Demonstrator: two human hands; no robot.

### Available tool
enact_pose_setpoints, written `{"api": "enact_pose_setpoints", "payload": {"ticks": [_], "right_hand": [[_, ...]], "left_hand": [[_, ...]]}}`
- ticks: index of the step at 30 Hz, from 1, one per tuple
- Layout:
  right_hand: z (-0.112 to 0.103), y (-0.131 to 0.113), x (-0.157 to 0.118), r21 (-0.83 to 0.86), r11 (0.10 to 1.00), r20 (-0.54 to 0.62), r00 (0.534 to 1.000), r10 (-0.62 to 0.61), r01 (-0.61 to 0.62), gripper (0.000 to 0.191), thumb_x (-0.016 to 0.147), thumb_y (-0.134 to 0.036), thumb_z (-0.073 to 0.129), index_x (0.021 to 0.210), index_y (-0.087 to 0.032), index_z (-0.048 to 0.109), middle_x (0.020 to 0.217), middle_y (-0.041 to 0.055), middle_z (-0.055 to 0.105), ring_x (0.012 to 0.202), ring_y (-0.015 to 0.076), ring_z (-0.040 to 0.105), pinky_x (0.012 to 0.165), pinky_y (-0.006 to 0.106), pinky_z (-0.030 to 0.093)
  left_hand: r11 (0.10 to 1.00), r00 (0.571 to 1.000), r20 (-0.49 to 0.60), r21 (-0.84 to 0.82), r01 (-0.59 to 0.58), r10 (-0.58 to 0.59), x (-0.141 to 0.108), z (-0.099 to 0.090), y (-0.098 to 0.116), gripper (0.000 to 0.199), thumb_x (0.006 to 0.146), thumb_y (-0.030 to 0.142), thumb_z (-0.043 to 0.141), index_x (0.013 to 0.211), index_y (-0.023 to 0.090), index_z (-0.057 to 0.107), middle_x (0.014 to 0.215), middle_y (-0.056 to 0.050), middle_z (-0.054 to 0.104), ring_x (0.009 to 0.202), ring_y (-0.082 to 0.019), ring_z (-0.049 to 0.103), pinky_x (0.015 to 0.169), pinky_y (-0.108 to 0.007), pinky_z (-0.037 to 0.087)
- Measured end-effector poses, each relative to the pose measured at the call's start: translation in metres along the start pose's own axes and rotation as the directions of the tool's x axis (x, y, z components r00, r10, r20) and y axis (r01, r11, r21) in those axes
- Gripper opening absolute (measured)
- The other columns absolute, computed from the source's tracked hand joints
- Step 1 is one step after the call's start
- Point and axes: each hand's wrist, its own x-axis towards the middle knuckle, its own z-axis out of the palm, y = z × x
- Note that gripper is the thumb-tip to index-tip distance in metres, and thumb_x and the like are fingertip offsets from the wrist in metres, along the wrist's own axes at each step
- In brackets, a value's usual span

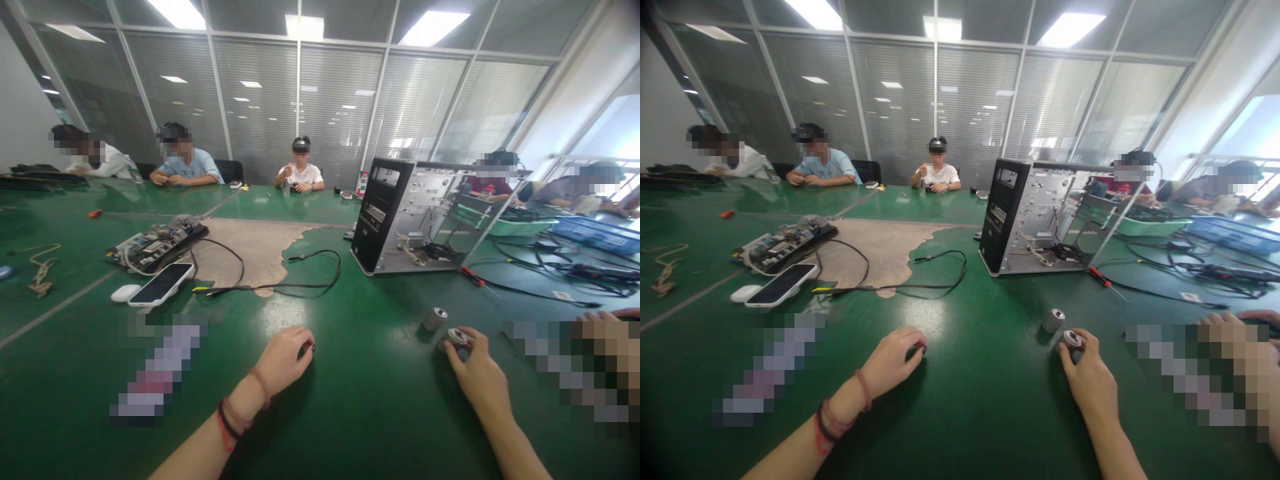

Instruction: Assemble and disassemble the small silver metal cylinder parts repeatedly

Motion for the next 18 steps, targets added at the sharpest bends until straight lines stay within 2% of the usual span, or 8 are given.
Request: {"api": "enact_pose_setpoints", "payload": {"ticks": [10, 14, 18], "right_hand": [[0.003, -0.004, -0.001, 0.06, 0.998, -0.034, 0.999, -0.033, 0.035, 0.044, 0.085, -0.051, 0.04, 0.117, -0.022, 0.042, 0.093, 0.0105, 0.068, 0.073, 0.0279, 0.066, 0.06, 0.034, 0.048], [0.004, -0.009, -0.003, 0.135, 0.984, -0.081, 0.991, -0.108, 0.118, 0.043, 0.083, -0.05, 0.043, 0.116, -0.022, 0.044, 0.097, 0.0098, 0.067, 0.081, 0.0277, 0.066, 0.067, 0.036, 0.05], [0.006, -0.018, -0.006, 0.301, 0.927, -0.129, 0.973, -0.192, 0.223, 0.044, 0.082, -0.05, 0.048, 0.116, -0.021, 0.043, 0.1, 0.0099, 0.067, 0.091, 0.0256, 0.065, 0.075, 0.037, 0.051]], "left_hand": [[1.0, 1.0, -0.007, -0.001, -0.019, 0.019, 0.0, 0.001, 0.0, 0.012, 0.083, 0.014, 0.046, 0.081, 0.019, 0.056, 0.081, -0.002, 0.062, 0.078, -0.017, 0.057, 0.075, -0.027, 0.044], [1.0, 1.0, -0.011, -0.004, -0.022, 0.022, 0.001, 0.001, 0.0, 0.012, 0.083, 0.014, 0.045, 0.081, 0.019, 0.057, 0.081, -0.002, 0.062, 0.078, -0.017, 0.057, 0.075, -0.028, 0.044], [1.0, 1.0, -0.019, -0.01, -0.023, 0.023, 0.002, 0.003, 0.001, 0.013, 0.083, 0.014, 0.045, 0.081, 0.019, 0.057, 0.08, -0.002, 0.062, 0.078, -0.017, 0.057, 0.075, -0.028, 0.045]]}}
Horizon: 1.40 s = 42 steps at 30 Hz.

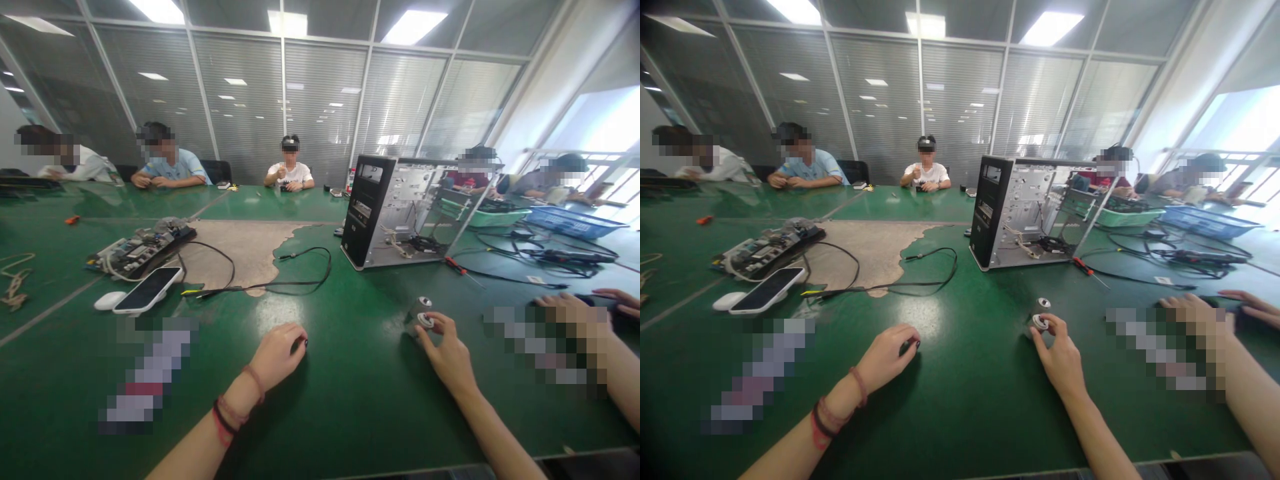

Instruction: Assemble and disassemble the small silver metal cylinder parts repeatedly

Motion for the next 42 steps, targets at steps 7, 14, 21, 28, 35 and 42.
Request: {"api": "enact_pose_setpoints", "payload": {"ticks": [7, 14, 21, 28, 35, 42], "right_hand": [[0.012, -0.072, 0.011, 0.307, 0.894, 0.14, 0.913, -0.383, 0.327, 0.039, 0.084, -0.039, 0.054, 0.116, -0.02, 0.041, 0.104, 0.0097, 0.064, 0.093, 0.0216, 0.064, 0.083, 0.037, 0.051], [0.056, -0.147, 0.001, 0.489, 0.746, 0.135, 0.806, -0.577, 0.452, 0.029, 0.083, -0.03, 0.057, 0.109, -0.021, 0.046, 0.098, 0.0078, 0.063, 0.085, 0.0188, 0.063, 0.077, 0.033, 0.052], [0.073, -0.146, -0.022, 0.581, 0.712, 0.192, 0.784, -0.591, 0.394, 0.031, 0.082, -0.029, 0.059, 0.11, -0.021, 0.049, 0.102, 0.0094, 0.064, 0.093, 0.0219, 0.062, 0.083, 0.037, 0.05], [0.06, -0.141, -0.02, 0.614, 0.727, 0.26, 0.792, -0.553, 0.306, 0.031, 0.083, -0.029, 0.057, 0.112, -0.022, 0.048, 0.103, 0.0087, 0.063, 0.089, 0.0208, 0.062, 0.08, 0.035, 0.05], [0.057, -0.15, -0.024, 0.673, 0.697, 0.284, 0.782, -0.554, 0.249, 0.03, 0.082, -0.028, 0.058, 0.11, -0.023, 0.049, 0.1, 0.0071, 0.063, 0.086, 0.0193, 0.062, 0.079, 0.032, 0.05], [0.056, -0.151, -0.023, 0.717, 0.682, 0.342, 0.78, -0.524, 0.144, 0.028, 0.082, -0.029, 0.058, 0.108, -0.023, 0.05, 0.101, 0.0062, 0.061, 0.086, 0.0184, 0.061, 0.079, 0.032, 0.05]], "left_hand": [[0.999, 0.999, -0.019, -0.038, -0.028, 0.027, -0.001, 0.004, 0.001, 0.013, 0.084, 0.015, 0.044, 0.08, 0.019, 0.056, 0.081, -0.003, 0.062, 0.078, -0.017, 0.057, 0.074, -0.027, 0.044], [0.996, 0.999, -0.035, -0.087, -0.017, 0.014, -0.002, -0.004, -0.005, 0.012, 0.084, 0.015, 0.045, 0.086, 0.019, 0.056, 0.084, -0.003, 0.061, 0.08, -0.017, 0.057, 0.075, -0.027, 0.044], [0.99, 0.994, 0.035, -0.092, -0.104, 0.108, -0.003, -0.004, 0.003, 0.022, 0.077, 0.018, 0.054, 0.098, 0.019, 0.055, 0.095, -0.005, 0.061, 0.09, -0.021, 0.056, 0.081, -0.031, 0.044], [0.991, 0.992, 0.069, -0.081, -0.102, 0.108, 0.0, -0.002, 0.004, 0.02, 0.078, 0.02, 0.054, 0.098, 0.02, 0.055, 0.096, -0.005, 0.06, 0.09, -0.02, 0.055, 0.082, -0.032, 0.044], [0.992, 0.989, 0.096, -0.068, -0.109, 0.115, 0.001, -0.002, 0.004, 0.022, 0.079, 0.019, 0.053, 0.101, 0.02, 0.055, 0.096, -0.005, 0.06, 0.09, -0.02, 0.055, 0.081, -0.031, 0.044], [0.991, 0.989, 0.087, -0.078, -0.112, 0.119, 0.001, -0.003, 0.005, 0.019, 0.081, 0.02, 0.052, 0.1, 0.019, 0.056, 0.095, -0.005, 0.06, 0.089, -0.02, 0.055, 0.081, -0.031, 0.044]]}}
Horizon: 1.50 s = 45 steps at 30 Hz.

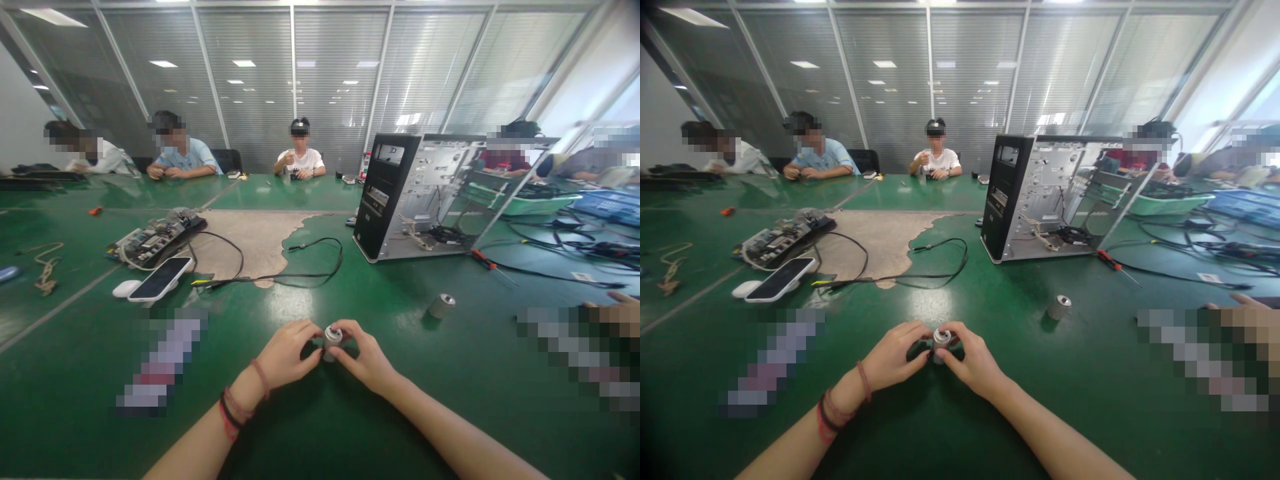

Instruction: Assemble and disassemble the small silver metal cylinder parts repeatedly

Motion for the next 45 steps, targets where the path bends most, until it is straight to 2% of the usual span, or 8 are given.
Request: {"api": "enact_pose_setpoints", "payload": {"ticks": [4, 11, 17, 22, 26, 29, 32, 45], "right_hand": [[0.001, -0.004, 0.001, 0.208, 0.972, -0.022, 0.992, 0.121, -0.114, 0.028, 0.083, -0.03, 0.057, 0.108, -0.024, 0.045, 0.101, 0.0048, 0.06, 0.088, 0.0175, 0.062, 0.078, 0.031, 0.05], [0.003, -0.005, 0.005, 0.499, 0.828, -0.011, 0.953, 0.302, -0.256, 0.032, 0.081, -0.035, 0.061, 0.105, -0.024, 0.043, 0.09, 0.0021, 0.063, 0.083, 0.017, 0.062, 0.075, 0.03, 0.05], [0.003, -0.006, 0.009, 0.736, 0.558, 0.11, 0.882, 0.459, -0.382, 0.039, 0.075, -0.041, 0.067, 0.101, -0.023, 0.043, 0.073, -0.0022, 0.062, 0.063, 0.0145, 0.062, 0.057, 0.027, 0.05], [0.003, -0.007, 0.009, 0.838, 0.329, 0.204, 0.809, 0.552, -0.436, 0.035, 0.076, -0.039, 0.068, 0.099, -0.022, 0.048, 0.072, -0.0016, 0.065, 0.064, 0.0139, 0.064, 0.056, 0.024, 0.05], [0.001, 0.0, 0.009, 0.858, 0.108, 0.34, 0.714, 0.612, -0.502, 0.024, 0.082, -0.034, 0.062, 0.096, -0.018, 0.053, 0.077, 0.0022, 0.068, 0.065, 0.0115, 0.066, 0.058, 0.021, 0.051], [-0.002, 0.005, 0.01, 0.859, -0.014, 0.408, 0.667, 0.623, -0.512, 0.019, 0.086, -0.031, 0.057, 0.092, -0.013, 0.057, 0.079, 0.006, 0.07, 0.064, 0.0103, 0.066, 0.061, 0.02, 0.052], [-0.004, 0.006, 0.011, 0.868, -0.077, 0.427, 0.659, 0.619, -0.49, 0.021, 0.089, -0.032, 0.053, 0.091, -0.011, 0.059, 0.085, 0.0093, 0.071, 0.065, 0.01, 0.067, 0.061, 0.019, 0.053], [0.003, -0.014, 0.004, 0.811, -0.206, 0.573, 0.67, 0.472, -0.548, 0.026, 0.091, -0.033, 0.049, 0.093, -0.009, 0.059, 0.086, 0.0109, 0.072, 0.064, 0.0106, 0.068, 0.059, 0.019, 0.054]], "left_hand": [[1.0, 1.0, -0.012, 0.001, 0.014, -0.014, 0.001, -0.001, 0.0, 0.015, 0.085, 0.025, 0.05, 0.097, 0.019, 0.056, 0.094, -0.005, 0.061, 0.089, -0.02, 0.055, 0.08, -0.031, 0.044], [1.0, 0.999, -0.024, -0.003, 0.023, -0.023, 0.001, -0.001, 0.0, 0.014, 0.087, 0.024, 0.048, 0.096, 0.019, 0.057, 0.094, -0.005, 0.061, 0.088, -0.019, 0.056, 0.081, -0.031, 0.044], [0.999, 0.999, -0.037, 0.03, 0.04, -0.039, 0.001, -0.003, 0.0, 0.013, 0.086, 0.02, 0.047, 0.096, 0.019, 0.057, 0.094, -0.005, 0.061, 0.09, -0.019, 0.056, 0.082, -0.031, 0.044], [0.998, 0.998, -0.042, 0.042, 0.038, -0.037, 0.001, 0.0, -0.002, 0.014, 0.085, 0.018, 0.048, 0.096, 0.019, 0.056, 0.093, -0.005, 0.061, 0.087, -0.019, 0.056, 0.08, -0.03, 0.045], [0.998, 0.998, -0.045, 0.051, 0.034, -0.032, 0.001, 0.002, -0.004, 0.015, 0.083, 0.015, 0.047, 0.095, 0.019, 0.056, 0.092, -0.005, 0.061, 0.087, -0.019, 0.056, 0.08, -0.031, 0.045], [0.998, 0.999, -0.036, 0.059, 0.039, -0.037, 0.001, 0.002, -0.004, 0.016, 0.083, 0.015, 0.046, 0.096, 0.019, 0.055, 0.092, -0.005, 0.061, 0.087, -0.019, 0.056, 0.079, -0.031, 0.045], [0.997, 0.999, -0.029, 0.065, 0.04, -0.038, 0.001, 0.002, -0.004, 0.017, 0.084, 0.015, 0.046, 0.097, 0.019, 0.055, 0.093, -0.005, 0.061, 0.087, -0.019, 0.056, 0.079, -0.03, 0.044], [0.997, 0.999, -0.013, 0.066, 0.045, -0.045, 0.001, 0.003, -0.004, 0.017, 0.083, 0.013, 0.046, 0.096, 0.019, 0.055, 0.094, -0.004, 0.061, 0.088, -0.019, 0.056, 0.08, -0.03, 0.044]]}}
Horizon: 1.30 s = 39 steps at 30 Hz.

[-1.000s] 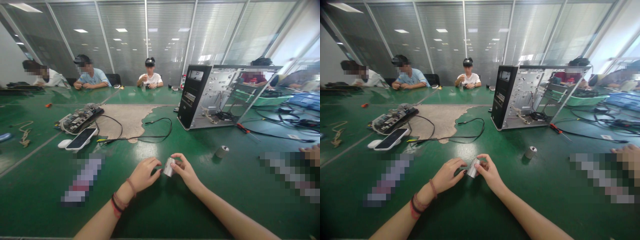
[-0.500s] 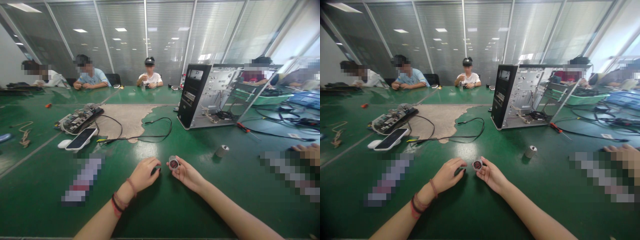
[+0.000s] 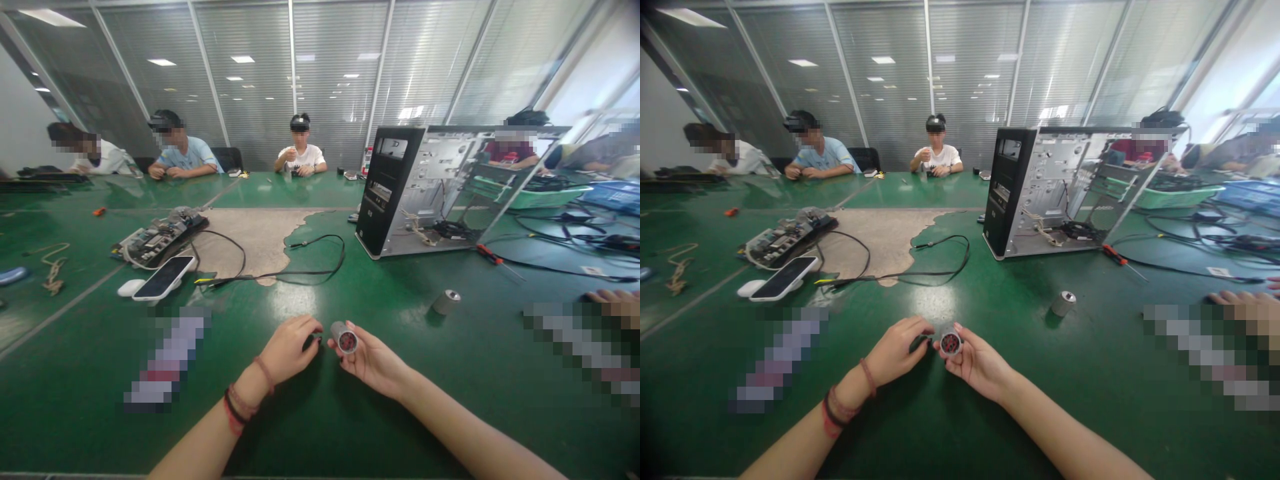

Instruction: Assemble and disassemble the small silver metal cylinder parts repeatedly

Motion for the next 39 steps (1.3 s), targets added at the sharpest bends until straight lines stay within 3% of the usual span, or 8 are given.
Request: {"api": "enact_pose_setpoints", "payload": {"ticks": [13, 22, 26, 33, 39], "right_hand": [[-0.005, 0.0, 0.007, 0.033, 0.999, -0.039, 0.999, 0.014, -0.012, 0.029, 0.092, -0.034, 0.048, 0.089, -0.006, 0.059, 0.081, 0.0127, 0.072, 0.06, 0.0102, 0.068, 0.058, 0.018, 0.054], [-0.003, 0.001, 0.005, -0.094, 0.994, -0.044, 0.997, -0.063, 0.058, 0.024, 0.09, -0.033, 0.051, 0.094, -0.009, 0.055, 0.082, 0.0118, 0.071, 0.064, 0.0115, 0.068, 0.059, 0.019, 0.053], [-0.003, 0.004, 0.005, -0.159, 0.98, -0.073, 0.989, -0.131, 0.118, 0.023, 0.086, -0.034, 0.057, 0.099, -0.016, 0.048, 0.08, 0.0072, 0.071, 0.063, 0.0115, 0.067, 0.058, 0.019, 0.052], [0.004, 0.003, -0.001, -0.329, 0.898, 0.042, 0.954, -0.296, 0.293, 0.032, 0.082, -0.034, 0.062, 0.106, -0.02, 0.046, 0.081, 0.0036, 0.068, 0.069, 0.0127, 0.065, 0.058, 0.021, 0.048], [0.003, 0.003, 0.003, -0.47, 0.812, 0.095, 0.935, -0.342, 0.345, 0.036, 0.08, -0.038, 0.063, 0.107, -0.02, 0.047, 0.076, 0.0017, 0.065, 0.066, 0.0132, 0.062, 0.058, 0.023, 0.046]], "left_hand": [[1.0, 1.0, 0.025, -0.008, 0.005, -0.005, 0.001, 0.002, -0.001, 0.013, 0.084, 0.013, 0.046, 0.091, 0.018, 0.055, 0.089, -0.003, 0.06, 0.085, -0.018, 0.056, 0.078, -0.029, 0.044], [1.0, 0.999, 0.034, -0.003, 0.003, -0.003, 0.001, 0.001, 0.0, 0.014, 0.083, 0.013, 0.046, 0.092, 0.018, 0.055, 0.089, -0.003, 0.06, 0.085, -0.018, 0.056, 0.077, -0.028, 0.044], [1.0, 0.999, 0.034, -0.002, 0.005, -0.004, 0.001, 0.002, 0.0, 0.014, 0.084, 0.012, 0.045, 0.091, 0.018, 0.055, 0.089, -0.003, 0.06, 0.085, -0.018, 0.056, 0.077, -0.028, 0.044], [1.0, 0.999, 0.037, 0.014, 0.011, -0.011, 0.002, -0.001, 0.001, 0.014, 0.083, 0.012, 0.045, 0.089, 0.019, 0.055, 0.087, -0.003, 0.06, 0.084, -0.018, 0.056, 0.076, -0.028, 0.044], [1.0, 1.0, 0.026, -0.002, 0.012, -0.012, 0.001, 0.001, 0.001, 0.013, 0.082, 0.011, 0.046, 0.089, 0.019, 0.055, 0.088, -0.003, 0.06, 0.084, -0.018, 0.056, 0.077, -0.029, 0.044]]}}
